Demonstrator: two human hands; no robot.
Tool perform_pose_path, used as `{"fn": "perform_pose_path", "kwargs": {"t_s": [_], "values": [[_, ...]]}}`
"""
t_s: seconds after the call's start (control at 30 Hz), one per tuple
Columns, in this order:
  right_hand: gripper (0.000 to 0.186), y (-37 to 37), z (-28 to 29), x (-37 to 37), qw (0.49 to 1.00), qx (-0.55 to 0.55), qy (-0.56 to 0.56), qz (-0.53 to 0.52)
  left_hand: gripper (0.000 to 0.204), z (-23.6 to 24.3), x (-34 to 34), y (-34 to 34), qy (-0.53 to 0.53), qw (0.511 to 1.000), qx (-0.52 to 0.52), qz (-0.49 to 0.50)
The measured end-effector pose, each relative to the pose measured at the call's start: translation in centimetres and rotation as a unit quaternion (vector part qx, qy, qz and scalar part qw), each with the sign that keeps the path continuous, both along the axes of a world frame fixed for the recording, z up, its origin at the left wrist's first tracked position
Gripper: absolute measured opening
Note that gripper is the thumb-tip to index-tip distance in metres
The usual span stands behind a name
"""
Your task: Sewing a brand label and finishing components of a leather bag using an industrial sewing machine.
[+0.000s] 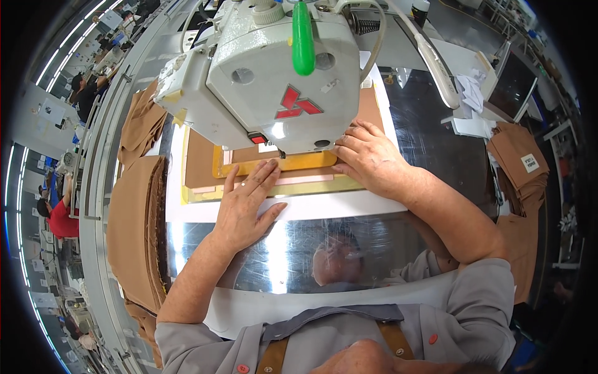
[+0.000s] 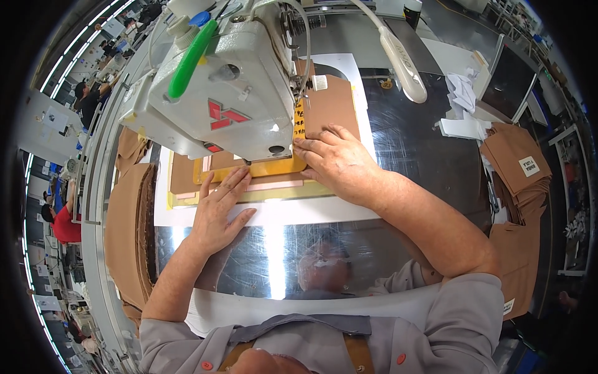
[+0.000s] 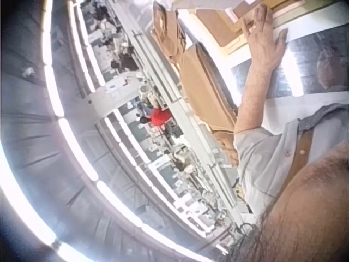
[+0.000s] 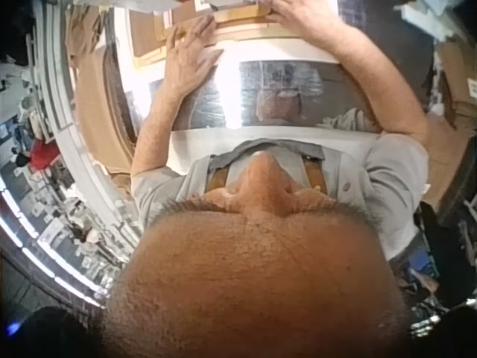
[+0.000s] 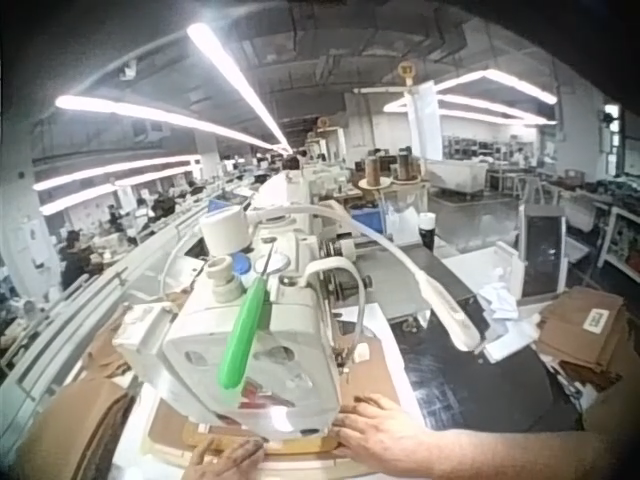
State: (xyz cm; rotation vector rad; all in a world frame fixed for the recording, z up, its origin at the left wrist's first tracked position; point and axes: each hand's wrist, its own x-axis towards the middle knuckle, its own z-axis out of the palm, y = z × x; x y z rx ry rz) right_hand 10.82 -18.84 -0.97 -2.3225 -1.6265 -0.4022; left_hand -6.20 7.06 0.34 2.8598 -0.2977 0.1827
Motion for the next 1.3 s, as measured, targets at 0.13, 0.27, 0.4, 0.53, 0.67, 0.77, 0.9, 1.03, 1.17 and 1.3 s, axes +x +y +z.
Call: {"fn": "perform_pose_path", "kwargs": {"t_s": [0.13,0.27,0.4,0.53,0.67,0.77,0.9,1.03,1.17,1.3], "values": [[0.042,-0.4,0.0,-0.3,1.0,-0.017,0.003,-0.014,0.057,0.0,-2.9,1.8,-0.005,0.998,0.003,0.06],[0.045,-0.8,-0.6,-1.4,1.0,-0.001,0.012,-0.025,0.052,-0.1,-6.3,3.0,-0.025,0.993,-0.006,0.116],[0.054,-2.0,-1.1,-3.6,0.996,-0.018,0.011,-0.084,0.052,-0.8,-10.7,3.4,-0.02,0.989,-0.032,0.146],[0.059,-5.4,-0.5,-5.8,0.989,-0.026,0.052,-0.136,0.053,-1.7,-15.0,2.3,-0.031,0.986,-0.022,0.16],[0.06,-9.9,-1.5,-6.7,0.976,-0.008,0.076,-0.202,0.054,-1.5,-15.3,3.0,-0.034,0.982,-0.049,0.178],[0.061,-11.6,-1.5,-6.7,0.965,0.011,0.107,-0.238,0.056,-1.8,-14.3,4.5,-0.045,0.971,-0.098,0.212],[0.063,-12.0,-2.4,-5.8,0.955,0.044,0.111,-0.271,0.064,-3.8,-11.0,7.1,-0.053,0.957,-0.127,0.256],[0.066,-12.3,-2.5,-4.8,0.937,0.058,0.117,-0.323,0.069,-4.6,-6.9,6.9,-0.061,0.952,-0.084,0.287],[0.07,-12.8,-2.0,-3.5,0.906,0.032,0.149,-0.394,0.071,-4.2,-2.8,3.7,-0.032,0.953,-0.032,0.301],[0.073,-13.8,-2.5,-1.8,0.886,0.014,0.139,-0.443,0.076,-3.6,0.2,1.0,0.026,0.946,-0.021,0.323]]}}
